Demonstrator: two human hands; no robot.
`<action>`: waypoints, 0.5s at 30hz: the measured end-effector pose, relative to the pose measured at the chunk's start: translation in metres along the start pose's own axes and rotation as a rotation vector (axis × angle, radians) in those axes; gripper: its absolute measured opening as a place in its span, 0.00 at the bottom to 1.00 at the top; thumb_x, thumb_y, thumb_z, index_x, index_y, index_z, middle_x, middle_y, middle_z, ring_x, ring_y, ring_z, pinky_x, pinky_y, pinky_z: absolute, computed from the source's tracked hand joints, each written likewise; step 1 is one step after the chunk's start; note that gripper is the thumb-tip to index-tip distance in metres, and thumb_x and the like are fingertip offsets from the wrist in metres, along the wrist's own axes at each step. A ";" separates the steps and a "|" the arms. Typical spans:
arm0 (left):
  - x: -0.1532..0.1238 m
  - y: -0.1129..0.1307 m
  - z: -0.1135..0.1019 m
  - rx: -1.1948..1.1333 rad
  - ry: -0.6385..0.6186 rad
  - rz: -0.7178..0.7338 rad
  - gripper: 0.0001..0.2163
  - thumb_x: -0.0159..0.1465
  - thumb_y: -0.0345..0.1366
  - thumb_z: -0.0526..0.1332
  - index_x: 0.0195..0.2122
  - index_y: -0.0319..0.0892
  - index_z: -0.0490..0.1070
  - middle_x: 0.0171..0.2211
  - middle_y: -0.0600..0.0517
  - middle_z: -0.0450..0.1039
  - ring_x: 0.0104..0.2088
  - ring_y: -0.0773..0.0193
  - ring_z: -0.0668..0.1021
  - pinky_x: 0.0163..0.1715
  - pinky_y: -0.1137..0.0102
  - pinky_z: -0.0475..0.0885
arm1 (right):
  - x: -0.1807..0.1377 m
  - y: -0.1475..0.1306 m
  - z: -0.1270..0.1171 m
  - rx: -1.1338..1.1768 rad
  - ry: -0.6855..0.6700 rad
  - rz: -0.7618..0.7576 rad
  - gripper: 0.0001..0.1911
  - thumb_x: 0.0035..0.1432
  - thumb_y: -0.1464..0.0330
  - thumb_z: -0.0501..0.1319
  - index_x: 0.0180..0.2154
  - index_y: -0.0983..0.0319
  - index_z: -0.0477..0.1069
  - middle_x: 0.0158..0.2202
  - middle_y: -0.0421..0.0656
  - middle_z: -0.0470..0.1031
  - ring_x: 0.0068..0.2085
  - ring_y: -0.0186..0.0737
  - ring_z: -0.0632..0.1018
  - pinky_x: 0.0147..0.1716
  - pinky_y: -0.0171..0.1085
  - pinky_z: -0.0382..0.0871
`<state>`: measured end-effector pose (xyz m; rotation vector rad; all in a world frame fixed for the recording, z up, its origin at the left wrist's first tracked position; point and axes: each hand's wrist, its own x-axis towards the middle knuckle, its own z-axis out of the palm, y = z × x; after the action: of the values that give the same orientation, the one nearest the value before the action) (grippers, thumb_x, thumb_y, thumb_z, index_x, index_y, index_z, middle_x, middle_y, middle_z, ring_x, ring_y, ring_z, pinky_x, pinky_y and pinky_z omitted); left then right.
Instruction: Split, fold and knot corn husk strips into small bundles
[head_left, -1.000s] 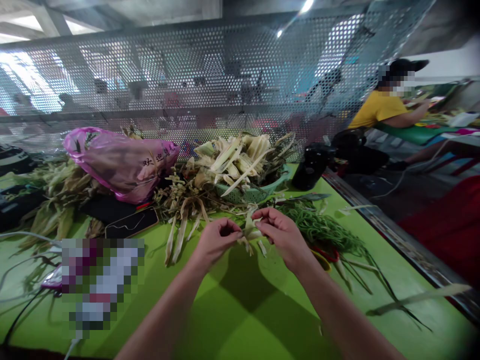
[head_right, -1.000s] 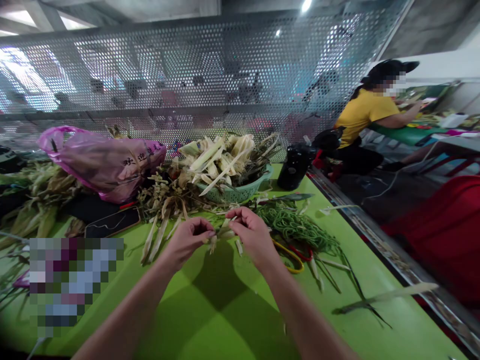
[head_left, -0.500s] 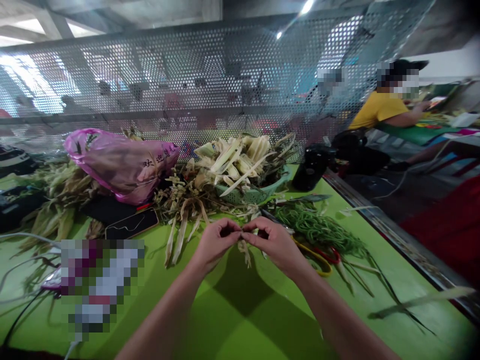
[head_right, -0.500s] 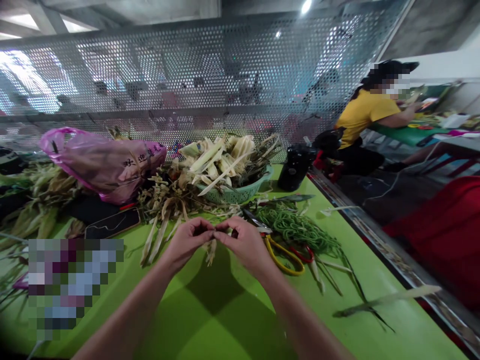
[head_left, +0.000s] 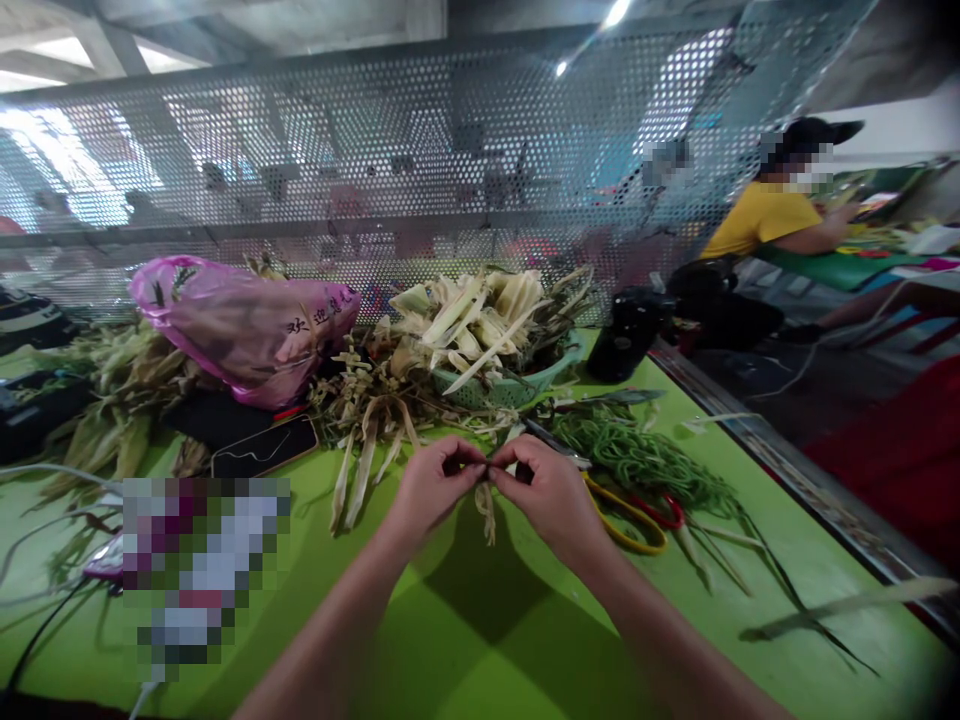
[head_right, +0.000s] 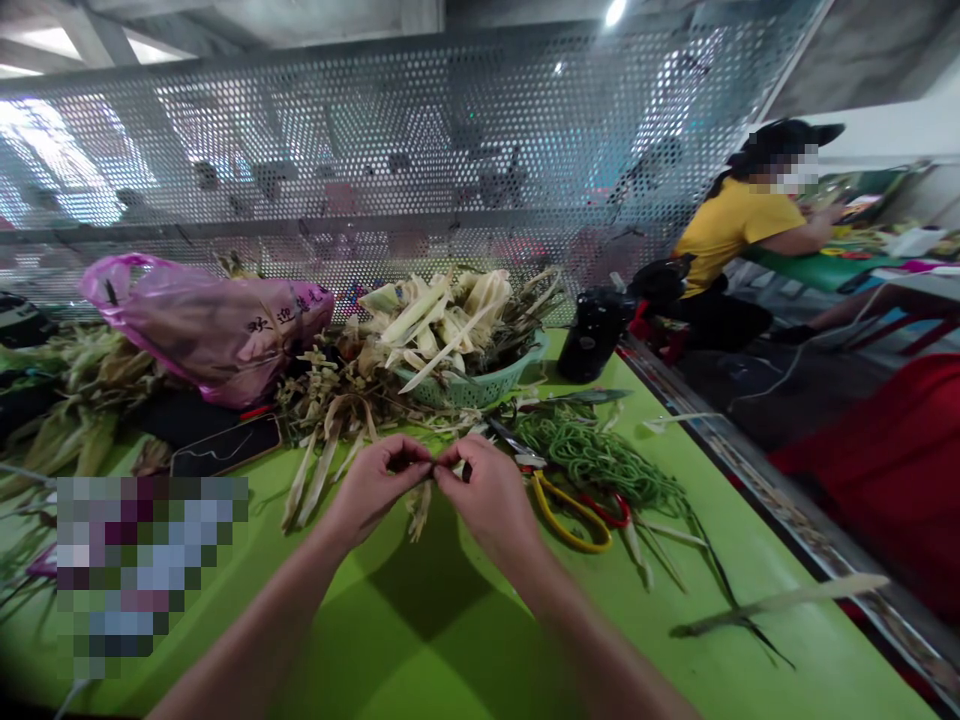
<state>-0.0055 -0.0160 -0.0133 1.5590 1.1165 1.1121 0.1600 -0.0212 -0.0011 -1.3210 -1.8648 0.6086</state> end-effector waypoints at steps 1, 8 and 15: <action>0.000 0.000 0.000 0.013 0.007 -0.003 0.05 0.55 0.33 0.63 0.33 0.40 0.71 0.31 0.51 0.73 0.32 0.65 0.74 0.33 0.72 0.67 | 0.000 -0.001 0.000 -0.005 0.000 0.002 0.03 0.52 0.70 0.59 0.27 0.62 0.71 0.29 0.41 0.71 0.31 0.38 0.72 0.30 0.35 0.61; 0.000 0.005 0.000 0.085 0.022 0.043 0.04 0.55 0.31 0.62 0.30 0.41 0.66 0.27 0.55 0.69 0.28 0.68 0.71 0.30 0.73 0.65 | 0.001 -0.002 0.000 0.093 -0.028 0.051 0.03 0.51 0.69 0.58 0.28 0.61 0.70 0.28 0.41 0.71 0.30 0.38 0.70 0.29 0.35 0.61; -0.005 0.013 -0.003 0.318 0.004 0.214 0.09 0.58 0.29 0.59 0.38 0.45 0.74 0.35 0.51 0.76 0.37 0.62 0.74 0.38 0.69 0.66 | 0.001 -0.005 -0.003 0.092 -0.051 0.017 0.03 0.50 0.72 0.57 0.28 0.61 0.70 0.29 0.40 0.70 0.31 0.39 0.71 0.31 0.35 0.62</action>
<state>-0.0069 -0.0228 -0.0010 1.9621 1.1935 1.1152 0.1589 -0.0218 0.0047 -1.2733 -1.8449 0.7347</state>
